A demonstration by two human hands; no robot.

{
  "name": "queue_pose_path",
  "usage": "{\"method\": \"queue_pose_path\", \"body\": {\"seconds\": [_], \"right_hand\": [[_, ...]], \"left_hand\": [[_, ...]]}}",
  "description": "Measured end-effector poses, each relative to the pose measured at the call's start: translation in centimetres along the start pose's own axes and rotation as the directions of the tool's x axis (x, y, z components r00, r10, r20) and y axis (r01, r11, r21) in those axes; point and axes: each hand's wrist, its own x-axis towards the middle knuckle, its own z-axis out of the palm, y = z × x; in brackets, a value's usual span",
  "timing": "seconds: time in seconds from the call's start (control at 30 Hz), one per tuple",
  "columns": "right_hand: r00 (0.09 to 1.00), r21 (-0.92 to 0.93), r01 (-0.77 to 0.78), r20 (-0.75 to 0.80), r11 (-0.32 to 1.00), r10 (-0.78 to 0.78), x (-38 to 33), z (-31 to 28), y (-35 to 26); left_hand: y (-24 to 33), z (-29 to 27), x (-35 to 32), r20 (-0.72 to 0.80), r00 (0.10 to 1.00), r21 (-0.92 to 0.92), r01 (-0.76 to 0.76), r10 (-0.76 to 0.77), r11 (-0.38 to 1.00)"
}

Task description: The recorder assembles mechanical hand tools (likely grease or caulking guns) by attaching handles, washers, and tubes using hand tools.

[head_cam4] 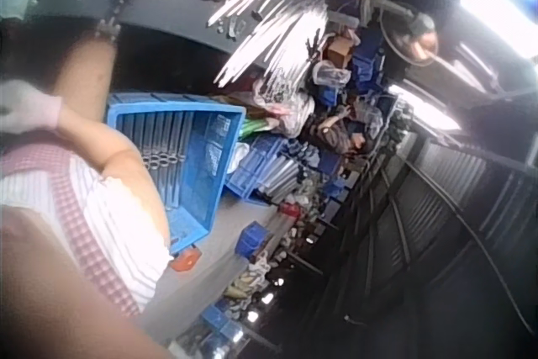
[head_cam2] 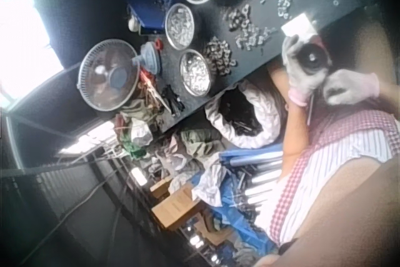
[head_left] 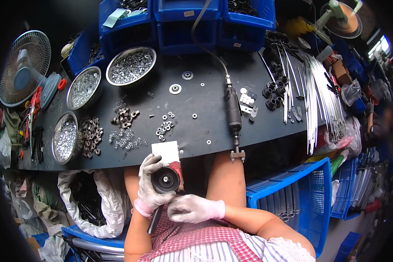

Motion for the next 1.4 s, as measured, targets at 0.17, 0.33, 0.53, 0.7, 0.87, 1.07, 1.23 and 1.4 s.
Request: {"method": "queue_pose_path", "body": {"seconds": [0.17,0.33,0.53,0.7,0.87,1.07,1.23,1.4], "right_hand": [[0.924,0.355,-0.133,0.383,0.925,-0.014,-3.7,-6.5,-2.7],[0.986,0.254,-0.086,0.161,0.963,0.045,-6.6,-14.5,-5.7],[0.799,0.513,-0.324,-0.301,0.794,0.521,-7.2,-16.0,-4.9],[0.762,0.459,-0.337,-0.380,0.822,0.524,-6.6,-15.4,-4.2],[0.692,0.478,-0.309,-0.481,0.822,0.539,-6.9,-15.0,-4.1],[0.695,0.487,-0.222,-0.528,0.844,0.488,-7.0,-14.6,-4.1],[0.658,0.460,-0.225,-0.578,0.859,0.482,-7.1,-14.5,-4.0],[0.613,0.448,-0.177,-0.646,0.876,0.454,-7.5,-14.3,-3.4]], "left_hand": [[0.4,0.4,0.2,-0.009,1.000,-0.007,0.003,-0.003,1.000],[0.5,0.4,-0.1,-0.042,0.999,0.023,-0.013,0.014,1.000],[0.0,0.7,-0.6,-0.031,1.000,-0.083,-0.008,0.005,0.996],[-0.3,0.7,-0.6,-0.066,0.998,-0.119,-0.031,0.023,0.992],[-0.2,0.8,-0.3,-0.051,0.999,-0.079,-0.022,0.018,0.997],[0.0,0.8,-0.2,-0.045,0.999,-0.086,-0.004,0.000,0.996],[-0.1,0.7,-0.7,-0.063,0.998,-0.111,-0.014,0.007,0.994],[-0.5,0.8,-0.7,-0.037,0.999,-0.092,-0.026,0.023,0.995]]}}
